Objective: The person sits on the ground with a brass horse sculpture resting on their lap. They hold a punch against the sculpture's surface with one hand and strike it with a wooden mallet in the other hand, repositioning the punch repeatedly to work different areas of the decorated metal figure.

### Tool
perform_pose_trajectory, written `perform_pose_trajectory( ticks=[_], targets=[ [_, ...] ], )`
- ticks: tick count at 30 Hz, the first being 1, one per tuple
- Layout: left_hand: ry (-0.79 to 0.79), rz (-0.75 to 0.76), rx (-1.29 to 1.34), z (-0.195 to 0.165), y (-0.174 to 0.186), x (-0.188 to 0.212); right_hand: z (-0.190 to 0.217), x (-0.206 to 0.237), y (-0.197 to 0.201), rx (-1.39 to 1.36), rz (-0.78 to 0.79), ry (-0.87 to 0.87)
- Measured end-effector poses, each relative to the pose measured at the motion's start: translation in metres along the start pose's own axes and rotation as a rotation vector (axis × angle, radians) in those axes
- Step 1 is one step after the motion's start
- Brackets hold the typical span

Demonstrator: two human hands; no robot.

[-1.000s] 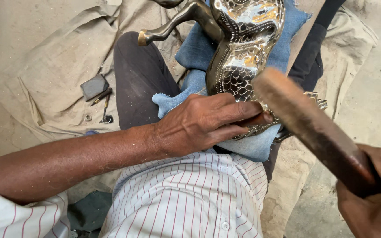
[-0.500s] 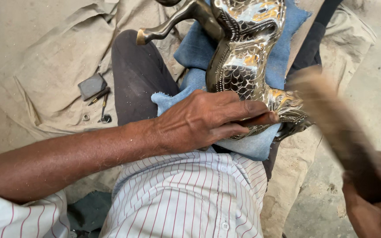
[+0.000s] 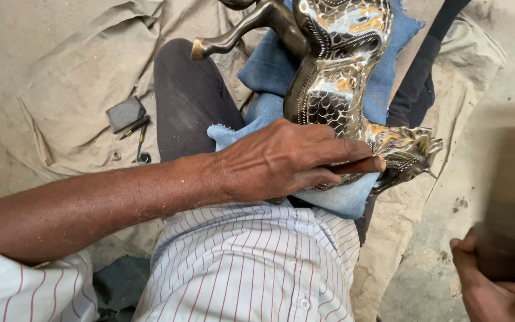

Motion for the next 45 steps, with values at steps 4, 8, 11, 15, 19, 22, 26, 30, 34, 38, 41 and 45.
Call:
perform_pose_trajectory(
  ticks=[4, 8, 11, 15, 19, 22, 26, 30, 34, 38, 41, 45],
  targets=[
    [-0.051, 0.004, 0.016, -0.001, 0.002, 0.001, 0.0, 0.007, -0.003, -0.138, 0.0, 0.028],
    [-0.013, 0.065, 0.01, 0.002, 0.001, -0.001, 0.01, 0.018, 0.001, -0.175, 0.004, -0.214],
    [0.023, 0.106, -0.012, 0.003, 0.001, -0.002, 0.021, 0.014, 0.007, 0.005, 0.064, -0.137],
    [-0.07, 0.068, 0.07, 0.001, 0.005, -0.002, 0.027, 0.012, 0.013, 0.04, 0.071, -0.075],
    [-0.092, 0.092, 0.044, -0.001, 0.007, -0.003, 0.023, 0.024, 0.007, -0.065, 0.04, -0.06],
    [-0.124, 0.098, 0.057, 0.0, 0.009, -0.004, 0.019, 0.033, -0.001, -0.109, -0.06, -0.009],
    [-0.062, 0.157, 0.037, 0.004, 0.009, -0.004, 0.01, 0.028, -0.002, 0.145, -0.032, -0.001],
    [-0.184, 0.09, 0.086, 0.005, 0.01, -0.004, 0.002, 0.026, -0.002, -0.237, 0.15, -0.336],
    [-0.103, 0.174, 0.027, 0.007, 0.008, -0.004, 0.019, 0.042, 0.002, 0.145, -0.029, -0.011],
    [-0.141, 0.145, 0.021, 0.007, 0.009, -0.004, 0.033, 0.046, -0.002, -0.05, -0.057, -0.095],
    [-0.144, 0.169, 0.01, 0.007, 0.008, -0.005, 0.05, 0.045, 0.0, 0.144, -0.08, 0.007],
    [-0.136, 0.163, 0.012, 0.007, 0.007, -0.005, 0.062, 0.043, 0.0, -0.344, -0.117, -0.245]
  ],
)
Point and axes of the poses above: each hand's wrist, its own x-axis away from the middle knuckle, its own y-axis out of the back of the hand, z = x × y, the point moved 2 cm from there along -x, towards the middle knuckle, and after that the axes turned 3 degrees about x, right-handed, at the moved point
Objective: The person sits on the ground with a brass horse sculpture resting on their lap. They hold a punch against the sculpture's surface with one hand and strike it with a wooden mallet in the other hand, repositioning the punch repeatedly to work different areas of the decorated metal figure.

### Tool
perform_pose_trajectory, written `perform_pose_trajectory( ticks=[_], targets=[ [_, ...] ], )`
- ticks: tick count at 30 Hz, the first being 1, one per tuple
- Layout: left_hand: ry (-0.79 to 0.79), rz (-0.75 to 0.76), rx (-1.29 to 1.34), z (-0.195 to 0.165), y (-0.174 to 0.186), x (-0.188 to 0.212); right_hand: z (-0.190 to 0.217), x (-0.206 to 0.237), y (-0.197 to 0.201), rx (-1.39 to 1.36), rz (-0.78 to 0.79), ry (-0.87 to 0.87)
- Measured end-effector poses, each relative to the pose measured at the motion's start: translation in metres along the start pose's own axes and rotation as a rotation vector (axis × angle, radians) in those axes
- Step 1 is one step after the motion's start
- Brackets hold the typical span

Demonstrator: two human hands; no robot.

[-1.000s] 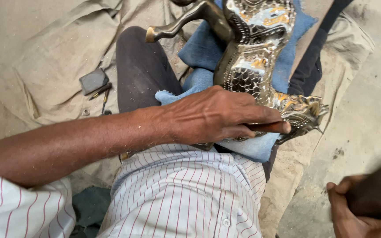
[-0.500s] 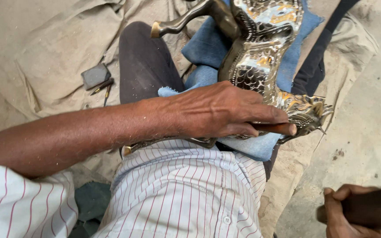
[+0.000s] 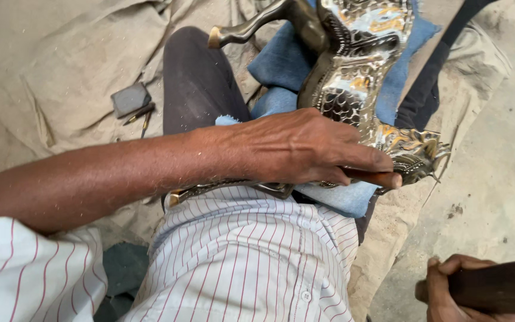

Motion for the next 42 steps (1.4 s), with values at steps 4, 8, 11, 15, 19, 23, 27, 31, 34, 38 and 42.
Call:
perform_pose_trajectory(
  ticks=[4, 8, 11, 15, 19, 23, 27, 31, 34, 38, 42],
  targets=[
    [-0.016, 0.023, -0.022, -0.002, 0.002, 0.0, 0.004, 0.0, 0.003, 0.545, 0.05, 0.2],
    [-0.014, -0.005, -0.024, -0.01, 0.008, -0.003, -0.019, 0.003, -0.004, -0.231, -0.107, 0.173],
    [0.015, 0.046, -0.058, -0.018, 0.012, -0.007, -0.037, 0.004, -0.006, 0.122, -0.05, 0.343],
    [-0.085, -0.201, 0.016, -0.034, 0.032, -0.005, -0.053, 0.009, -0.024, -0.142, -0.046, 0.003],
    [0.227, -0.434, 0.147, -0.026, 0.055, 0.004, -0.042, 0.004, -0.067, -0.949, 0.02, 0.136],
    [0.449, -0.526, 0.322, -0.012, 0.048, 0.006, -0.033, 0.003, -0.116, -0.959, -0.032, 0.21],
    [0.5, -0.505, 0.372, -0.004, 0.031, 0.007, -0.027, 0.002, -0.121, -0.918, 0.038, 0.187],
    [0.396, -0.497, 0.286, 0.001, 0.022, 0.0, -0.022, -0.003, -0.115, -0.84, 0.092, 0.213],
    [0.367, -0.454, 0.273, 0.007, 0.015, -0.013, -0.026, -0.007, -0.117, -0.839, 0.113, 0.186],
    [0.407, -0.363, 0.244, 0.013, 0.008, -0.033, -0.038, -0.014, -0.119, -0.857, 0.158, 0.109],
    [0.35, -0.234, 0.092, 0.015, -0.003, -0.055, -0.039, -0.023, -0.114, -0.959, 0.152, 0.062]
  ],
)
Point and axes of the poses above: each hand's wrist, its own x-axis away from the middle knuckle, its own y-axis out of the back of the hand, z = x × y, the point moved 2 cm from there along -x, towards the middle knuckle, and after that the axes turned 3 degrees about x, right-handed, at the moved point
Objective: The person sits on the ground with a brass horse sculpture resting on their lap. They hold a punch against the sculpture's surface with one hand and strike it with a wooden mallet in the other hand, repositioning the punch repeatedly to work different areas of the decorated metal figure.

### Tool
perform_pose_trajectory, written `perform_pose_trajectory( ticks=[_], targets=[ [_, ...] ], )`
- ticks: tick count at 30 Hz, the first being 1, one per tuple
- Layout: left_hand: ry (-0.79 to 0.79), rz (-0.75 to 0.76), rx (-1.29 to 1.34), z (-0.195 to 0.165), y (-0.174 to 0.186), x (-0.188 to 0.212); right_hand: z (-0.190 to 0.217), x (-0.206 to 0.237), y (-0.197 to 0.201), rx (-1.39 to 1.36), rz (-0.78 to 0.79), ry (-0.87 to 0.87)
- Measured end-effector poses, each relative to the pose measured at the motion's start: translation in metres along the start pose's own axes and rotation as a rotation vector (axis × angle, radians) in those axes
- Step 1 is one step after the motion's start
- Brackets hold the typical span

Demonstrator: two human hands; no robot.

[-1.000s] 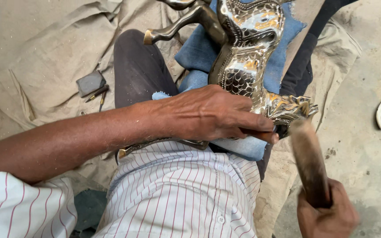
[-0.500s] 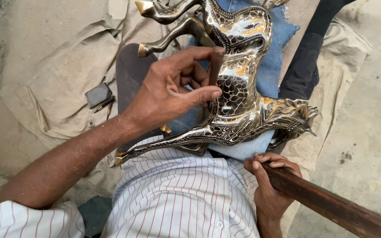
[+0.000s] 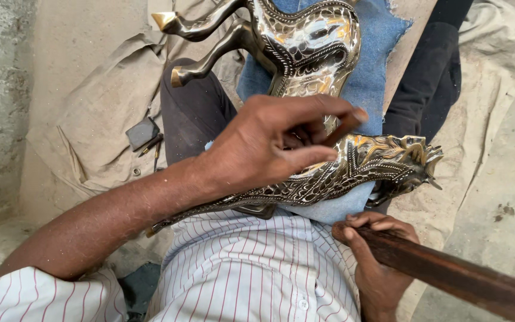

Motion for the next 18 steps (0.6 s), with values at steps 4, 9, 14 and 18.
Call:
perform_pose_trajectory(
  ticks=[4, 9, 14, 18],
  targets=[
    [0.014, 0.029, -0.014, -0.002, -0.014, -0.012, 0.015, -0.009, 0.017, 0.022, -0.148, -0.127],
    [0.164, 0.167, -0.053, 0.002, -0.018, -0.031, 0.033, -0.028, 0.065, 0.345, -0.165, 0.013],
    [0.153, 0.216, -0.102, -0.003, -0.018, -0.039, 0.018, -0.059, 0.086, 0.175, -0.036, -0.216],
    [0.138, 0.189, -0.089, -0.004, -0.015, -0.038, 0.012, -0.07, 0.103, 0.469, -0.11, -0.466]
  ],
)
Point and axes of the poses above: each hand's wrist, its own x-axis away from the middle knuckle, its own y-axis out of the back of the hand, z = x × y, the point moved 2 cm from there along -x, towards the middle knuckle, and after that the axes turned 3 degrees about x, right-handed, at the moved point
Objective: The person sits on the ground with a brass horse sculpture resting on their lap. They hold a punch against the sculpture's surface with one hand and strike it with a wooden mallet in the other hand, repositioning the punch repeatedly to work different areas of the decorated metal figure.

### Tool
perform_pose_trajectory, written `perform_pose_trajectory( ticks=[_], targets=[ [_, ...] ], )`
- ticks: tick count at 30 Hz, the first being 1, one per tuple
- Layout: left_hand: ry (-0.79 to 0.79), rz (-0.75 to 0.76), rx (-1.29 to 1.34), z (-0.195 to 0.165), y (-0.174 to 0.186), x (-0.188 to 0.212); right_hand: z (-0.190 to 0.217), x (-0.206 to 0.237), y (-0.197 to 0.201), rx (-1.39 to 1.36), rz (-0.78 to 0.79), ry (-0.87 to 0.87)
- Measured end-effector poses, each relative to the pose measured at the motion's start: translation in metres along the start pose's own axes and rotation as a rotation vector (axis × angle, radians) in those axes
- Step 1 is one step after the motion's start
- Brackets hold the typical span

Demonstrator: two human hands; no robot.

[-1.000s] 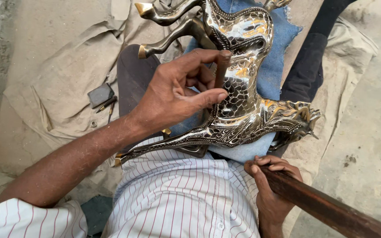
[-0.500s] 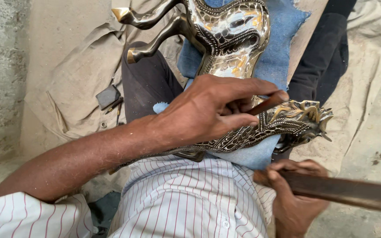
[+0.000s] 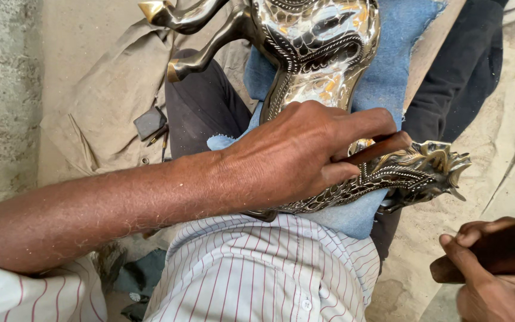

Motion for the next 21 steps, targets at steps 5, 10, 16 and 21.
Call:
perform_pose_trajectory(
  ticks=[5, 10, 16, 21],
  targets=[
    [-0.032, -0.057, -0.02, -0.002, 0.001, 0.001, -0.023, -0.025, 0.02, 0.343, 0.104, 0.106],
    [0.022, -0.029, 0.012, -0.002, -0.002, 0.006, -0.057, -0.056, 0.05, 0.748, 0.172, 0.325],
    [-0.005, -0.046, -0.086, 0.003, -0.007, 0.01, -0.102, -0.092, 0.078, 1.229, 0.348, 0.227],
    [-0.008, -0.064, -0.077, 0.007, -0.009, 0.009, -0.118, -0.1, 0.08, 0.245, 0.329, -0.237]
  ],
)
Point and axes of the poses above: each hand's wrist, its own x-axis away from the middle knuckle, its own y-axis out of the back of the hand, z = x × y, the point moved 2 cm from there along -x, towards the middle knuckle, and after that the axes turned 3 degrees about x, right-handed, at the moved point
